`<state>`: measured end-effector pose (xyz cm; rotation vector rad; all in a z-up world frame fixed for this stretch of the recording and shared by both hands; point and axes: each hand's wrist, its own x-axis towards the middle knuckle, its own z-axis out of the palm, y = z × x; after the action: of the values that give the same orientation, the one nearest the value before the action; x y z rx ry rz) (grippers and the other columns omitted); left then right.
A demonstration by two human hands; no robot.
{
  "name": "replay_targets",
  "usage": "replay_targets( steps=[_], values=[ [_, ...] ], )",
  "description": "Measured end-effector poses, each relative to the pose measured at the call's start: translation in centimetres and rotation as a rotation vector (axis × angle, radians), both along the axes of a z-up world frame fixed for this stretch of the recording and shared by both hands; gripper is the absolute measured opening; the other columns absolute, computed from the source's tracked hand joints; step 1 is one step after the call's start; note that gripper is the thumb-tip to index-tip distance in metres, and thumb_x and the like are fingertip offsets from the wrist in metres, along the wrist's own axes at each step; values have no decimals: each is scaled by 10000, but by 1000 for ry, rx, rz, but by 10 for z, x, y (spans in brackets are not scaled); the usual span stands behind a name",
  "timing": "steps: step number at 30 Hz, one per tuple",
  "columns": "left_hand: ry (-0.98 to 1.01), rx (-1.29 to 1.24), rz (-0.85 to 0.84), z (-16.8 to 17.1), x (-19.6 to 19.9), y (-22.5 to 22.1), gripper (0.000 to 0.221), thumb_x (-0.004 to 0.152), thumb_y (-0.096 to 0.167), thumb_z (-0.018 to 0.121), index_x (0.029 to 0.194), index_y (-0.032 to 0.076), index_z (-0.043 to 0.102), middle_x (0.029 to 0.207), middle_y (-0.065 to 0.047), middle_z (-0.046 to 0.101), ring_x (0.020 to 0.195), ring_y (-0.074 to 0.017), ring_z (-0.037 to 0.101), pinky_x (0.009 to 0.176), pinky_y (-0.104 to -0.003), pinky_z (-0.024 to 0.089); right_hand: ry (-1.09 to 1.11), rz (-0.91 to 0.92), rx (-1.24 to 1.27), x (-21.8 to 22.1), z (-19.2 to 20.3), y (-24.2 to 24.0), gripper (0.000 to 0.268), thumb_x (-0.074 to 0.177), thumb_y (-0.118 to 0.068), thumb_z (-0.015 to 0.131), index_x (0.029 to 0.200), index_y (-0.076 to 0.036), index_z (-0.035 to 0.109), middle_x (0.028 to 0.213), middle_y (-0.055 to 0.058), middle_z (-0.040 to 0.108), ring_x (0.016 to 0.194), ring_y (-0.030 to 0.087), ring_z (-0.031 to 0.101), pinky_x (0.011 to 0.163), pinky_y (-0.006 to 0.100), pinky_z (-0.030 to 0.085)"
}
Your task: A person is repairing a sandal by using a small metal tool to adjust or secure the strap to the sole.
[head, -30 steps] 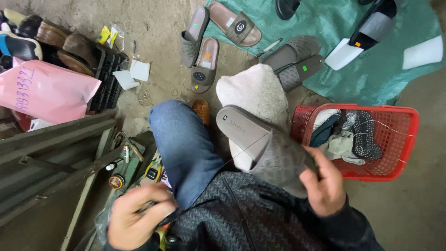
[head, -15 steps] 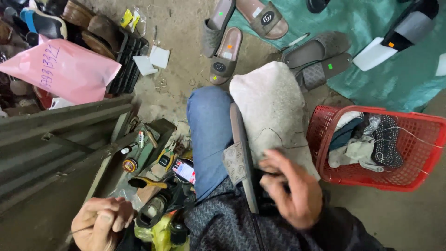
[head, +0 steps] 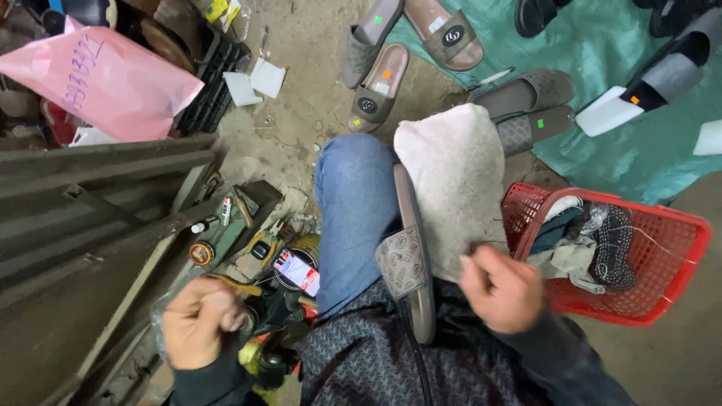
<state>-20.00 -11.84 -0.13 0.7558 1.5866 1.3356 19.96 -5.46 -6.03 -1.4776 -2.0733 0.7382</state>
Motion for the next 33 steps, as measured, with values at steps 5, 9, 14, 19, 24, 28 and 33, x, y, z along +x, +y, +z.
replay_targets(
  steps=[5, 9, 14, 19, 24, 28, 33],
  values=[
    [110, -158, -359, -16, 37, 21, 165, 943, 199, 692, 823, 87, 704, 566, 11, 570, 490, -97, 487, 498, -290, 473, -152, -225, -170, 108, -11, -46, 198, 980, -278, 627, 849, -130, 608, 579, 24, 402, 492, 185, 382, 537, 425, 335],
    [-10, -60, -517, -5, 44, 30, 197, 1019, 185, 602, 996, 21, 707, 641, -54, 628, 544, -146, 547, 538, -318, 495, -91, -161, -368, 166, -49, -73, 230, 998, -436, 536, 1118, -290, 666, 655, -76, 509, 489, 260, 412, 549, 544, 390],
    [100, -150, -516, 10, 26, 12, 188, 983, 252, 641, 1072, 114, 733, 763, -27, 728, 622, -172, 670, 589, -356, 595, -200, -213, -257, 115, -29, -45, 335, 1018, -419, 571, 1270, -230, 686, 975, -51, 657, 741, 248, 561, 637, 496, 463],
    [192, -158, -472, 10, 26, 3, 141, 925, 228, 712, 993, 114, 759, 732, -36, 754, 568, -159, 699, 517, -305, 615, -175, -234, 38, 52, 15, -12, 267, 1043, -201, 689, 1227, -12, 731, 1133, 164, 690, 874, 284, 687, 830, 462, 610],
    [165, -72, -401, 11, 38, 9, 132, 951, 214, 688, 949, 88, 727, 727, -37, 716, 626, -170, 704, 617, -332, 645, -130, 31, 303, -1, 24, 21, 374, 872, -270, 766, 1135, -16, 687, 1321, 222, 664, 1314, 418, 571, 1172, 547, 442],
    [336, -70, -391, 13, 45, 19, 105, 959, 189, 680, 888, 113, 697, 730, -18, 716, 652, -147, 676, 676, -322, 589, -271, 105, 380, -19, 22, 30, 425, 956, -324, 724, 1298, -71, 702, 1468, 230, 550, 1406, 487, 480, 1119, 593, 484],
    [558, -20, -351, 1, 58, 41, 119, 944, 134, 714, 1015, 46, 751, 947, -73, 730, 711, -131, 611, 688, -266, 533, 270, 108, -168, -13, 67, 23, 214, 907, -159, 640, 708, -79, 638, 1389, 160, 626, 1414, 363, 500, 1196, 524, 377]
  ],
)
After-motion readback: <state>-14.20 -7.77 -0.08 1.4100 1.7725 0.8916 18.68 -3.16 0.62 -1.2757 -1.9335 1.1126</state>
